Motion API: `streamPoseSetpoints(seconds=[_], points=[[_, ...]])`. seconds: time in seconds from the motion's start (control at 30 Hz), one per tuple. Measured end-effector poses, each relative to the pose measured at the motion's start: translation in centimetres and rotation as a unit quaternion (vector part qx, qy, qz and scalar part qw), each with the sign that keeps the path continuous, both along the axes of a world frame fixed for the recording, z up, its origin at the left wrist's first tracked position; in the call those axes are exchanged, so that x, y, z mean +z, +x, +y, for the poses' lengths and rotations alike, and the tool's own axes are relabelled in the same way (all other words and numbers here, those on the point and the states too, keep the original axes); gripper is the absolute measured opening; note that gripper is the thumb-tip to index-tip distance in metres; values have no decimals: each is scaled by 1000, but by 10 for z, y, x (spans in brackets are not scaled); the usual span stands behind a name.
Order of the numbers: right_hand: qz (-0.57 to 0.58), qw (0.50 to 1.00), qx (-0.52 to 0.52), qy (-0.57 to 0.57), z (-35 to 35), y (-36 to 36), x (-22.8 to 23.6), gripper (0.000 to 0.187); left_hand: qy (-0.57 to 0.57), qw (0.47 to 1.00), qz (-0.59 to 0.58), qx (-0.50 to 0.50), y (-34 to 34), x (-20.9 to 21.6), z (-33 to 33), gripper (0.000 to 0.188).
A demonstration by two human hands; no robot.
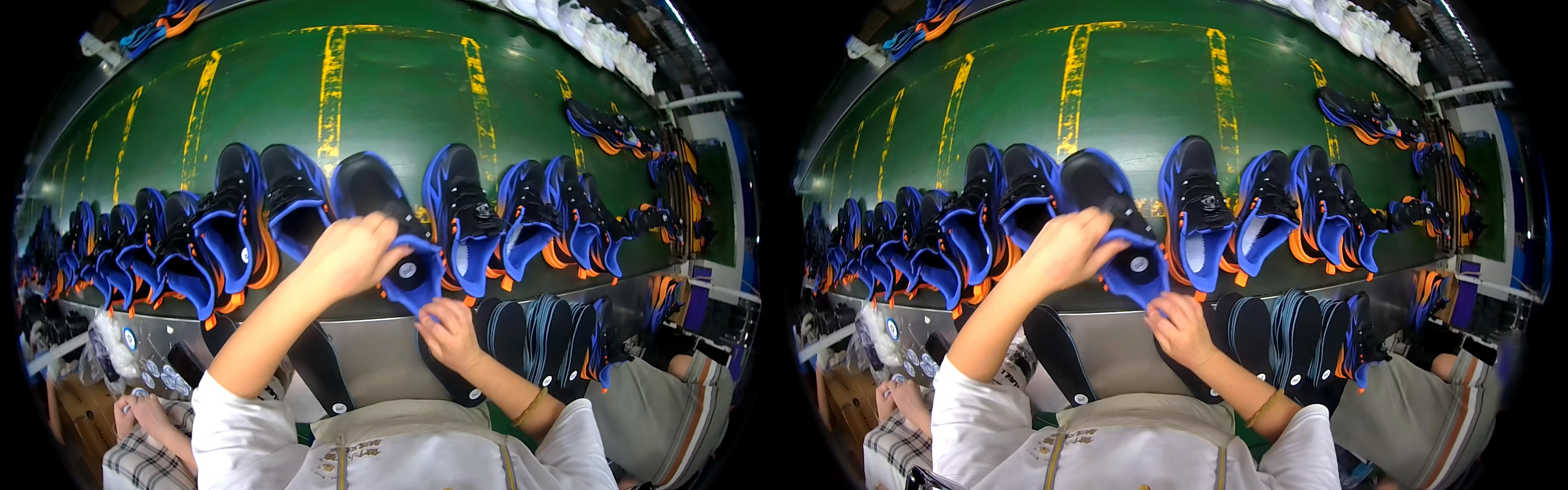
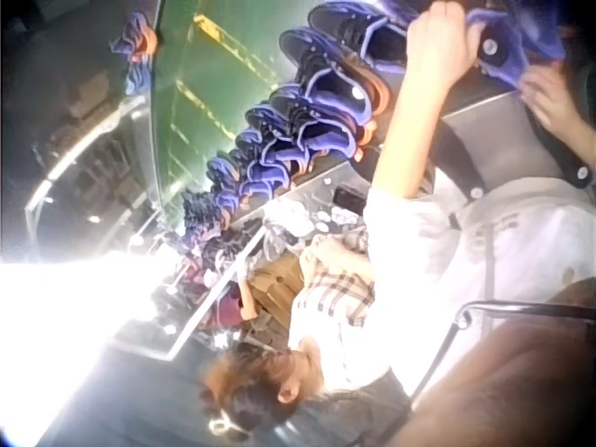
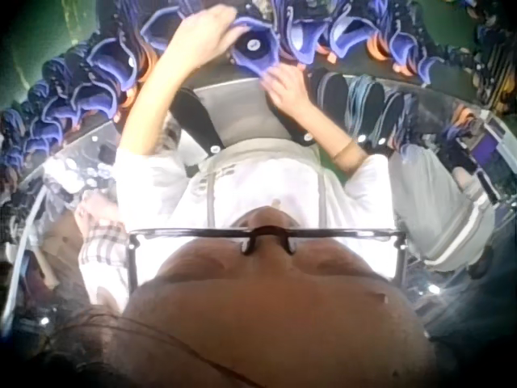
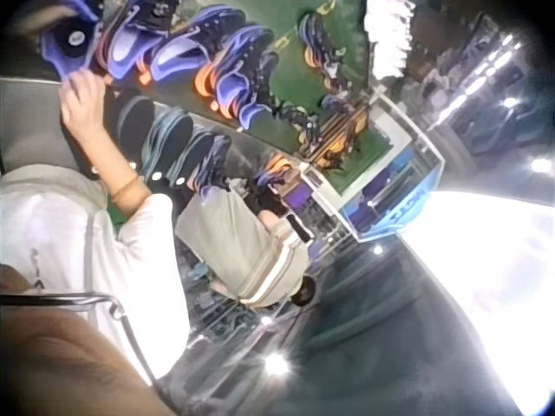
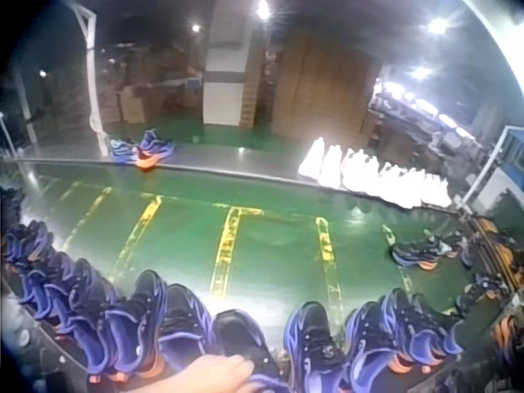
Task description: The person inserts insoles into shoes on an assembly line. The person picks up an insole, slides it into the shoe, and presses it down firmly to secure it before placing the shoe back on the conveyor belt.
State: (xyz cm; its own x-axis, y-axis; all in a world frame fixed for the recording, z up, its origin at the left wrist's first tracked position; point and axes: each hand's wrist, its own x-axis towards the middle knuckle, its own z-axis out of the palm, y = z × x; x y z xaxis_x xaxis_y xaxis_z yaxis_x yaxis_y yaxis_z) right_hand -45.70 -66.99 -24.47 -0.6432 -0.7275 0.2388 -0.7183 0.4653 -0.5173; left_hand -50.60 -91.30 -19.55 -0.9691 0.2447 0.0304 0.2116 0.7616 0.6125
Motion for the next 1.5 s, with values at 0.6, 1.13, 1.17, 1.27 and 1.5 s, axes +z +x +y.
streamPoseSetpoints(seconds=[0.6,1.13,1.17,1.27,1.5], points=[[122,938,-291,142,171,-130,34,44,-192,963,183,-42,-60,-20,114,53],[-110,837,-518,138,293,50,61,43,22,993,10,117,-87,-19,137,40],[-97,846,-505,141,289,36,71,42,38,993,-8,113,-87,-20,138,40],[-96,856,-485,151,280,16,75,40,58,992,11,111,-71,-31,148,36],[-146,850,-439,251,282,28,51,37,80,977,135,146,-60,-48,166,42]])
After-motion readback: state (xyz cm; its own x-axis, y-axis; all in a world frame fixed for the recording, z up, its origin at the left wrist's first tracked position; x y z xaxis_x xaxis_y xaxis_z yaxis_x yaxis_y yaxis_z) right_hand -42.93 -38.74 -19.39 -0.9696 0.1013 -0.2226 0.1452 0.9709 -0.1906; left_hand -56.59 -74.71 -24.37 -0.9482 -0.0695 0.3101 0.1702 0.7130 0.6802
